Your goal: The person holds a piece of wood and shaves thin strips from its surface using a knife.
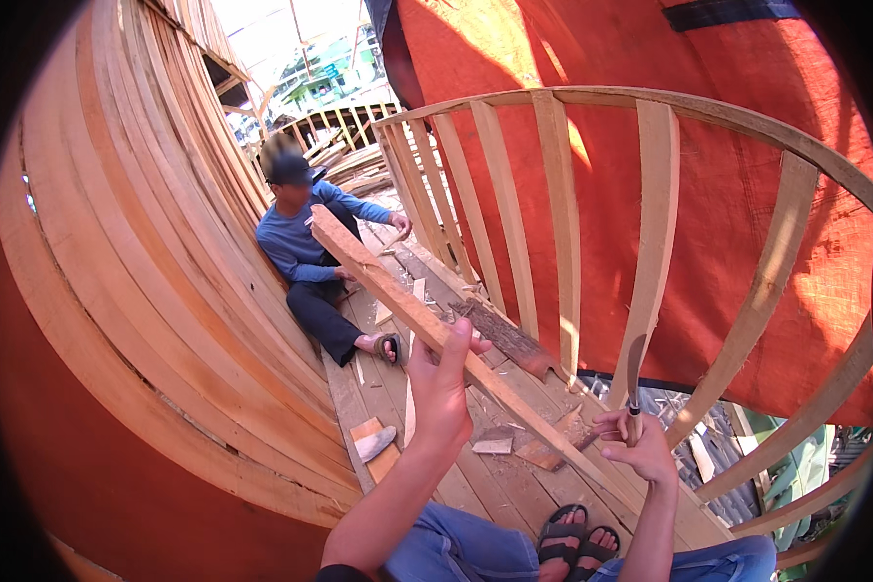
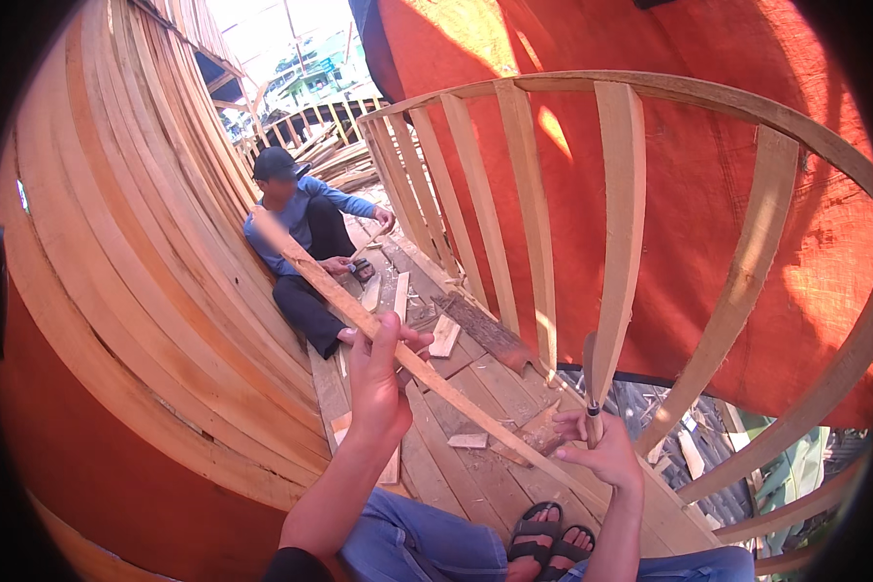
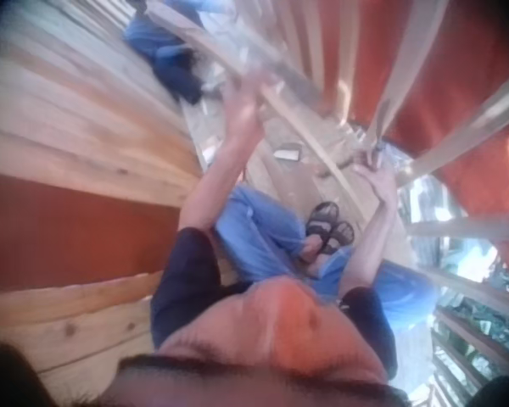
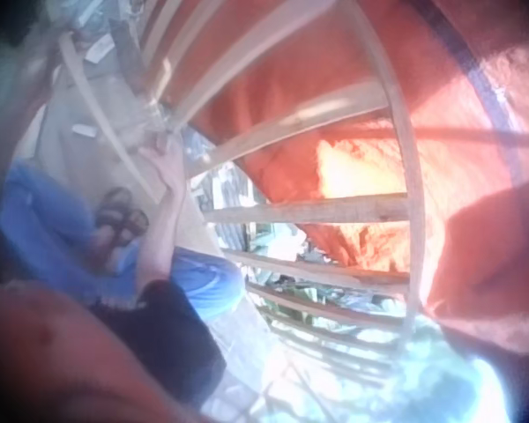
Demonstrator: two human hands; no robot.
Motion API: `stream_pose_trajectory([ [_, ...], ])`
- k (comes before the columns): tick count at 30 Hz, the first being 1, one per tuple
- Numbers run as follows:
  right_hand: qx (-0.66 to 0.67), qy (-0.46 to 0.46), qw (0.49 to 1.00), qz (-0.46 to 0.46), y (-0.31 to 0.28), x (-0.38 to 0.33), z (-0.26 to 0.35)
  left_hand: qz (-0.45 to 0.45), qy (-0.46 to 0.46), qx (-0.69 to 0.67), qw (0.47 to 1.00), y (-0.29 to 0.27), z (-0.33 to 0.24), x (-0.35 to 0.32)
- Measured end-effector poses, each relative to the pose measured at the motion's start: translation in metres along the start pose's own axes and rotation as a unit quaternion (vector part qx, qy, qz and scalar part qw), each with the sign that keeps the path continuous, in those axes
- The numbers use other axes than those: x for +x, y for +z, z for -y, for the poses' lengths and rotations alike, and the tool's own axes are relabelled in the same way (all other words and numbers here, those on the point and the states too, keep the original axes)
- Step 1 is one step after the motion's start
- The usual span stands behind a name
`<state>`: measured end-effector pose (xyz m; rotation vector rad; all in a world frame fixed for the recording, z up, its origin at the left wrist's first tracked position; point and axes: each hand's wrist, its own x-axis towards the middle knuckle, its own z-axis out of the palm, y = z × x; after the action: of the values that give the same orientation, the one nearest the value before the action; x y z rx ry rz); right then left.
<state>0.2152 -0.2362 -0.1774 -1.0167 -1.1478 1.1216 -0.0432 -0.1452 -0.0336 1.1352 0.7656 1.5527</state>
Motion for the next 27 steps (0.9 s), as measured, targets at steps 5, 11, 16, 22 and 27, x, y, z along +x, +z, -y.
stream_pose_trajectory([
  [5, -0.107, -0.021, 0.994, -0.013, 0.044, -0.001, 0.004, -0.004, -0.028, -0.003, 1.000, -0.002, 0.006, -0.002],
  [11, -0.161, -0.016, 0.987, -0.006, 0.053, -0.004, 0.014, -0.005, -0.014, 0.003, 1.000, 0.003, 0.013, -0.005],
  [16, -0.174, -0.043, 0.984, -0.021, 0.052, -0.004, 0.020, 0.002, -0.027, 0.003, 1.000, 0.009, 0.011, -0.008],
  [22, -0.215, -0.040, 0.975, -0.030, 0.052, -0.006, 0.029, 0.006, -0.029, 0.003, 1.000, 0.010, 0.008, -0.009],
  [27, -0.143, -0.041, 0.985, -0.084, 0.041, -0.008, 0.021, 0.059, -0.025, -0.048, 0.997, 0.006, 0.004, -0.013],
])
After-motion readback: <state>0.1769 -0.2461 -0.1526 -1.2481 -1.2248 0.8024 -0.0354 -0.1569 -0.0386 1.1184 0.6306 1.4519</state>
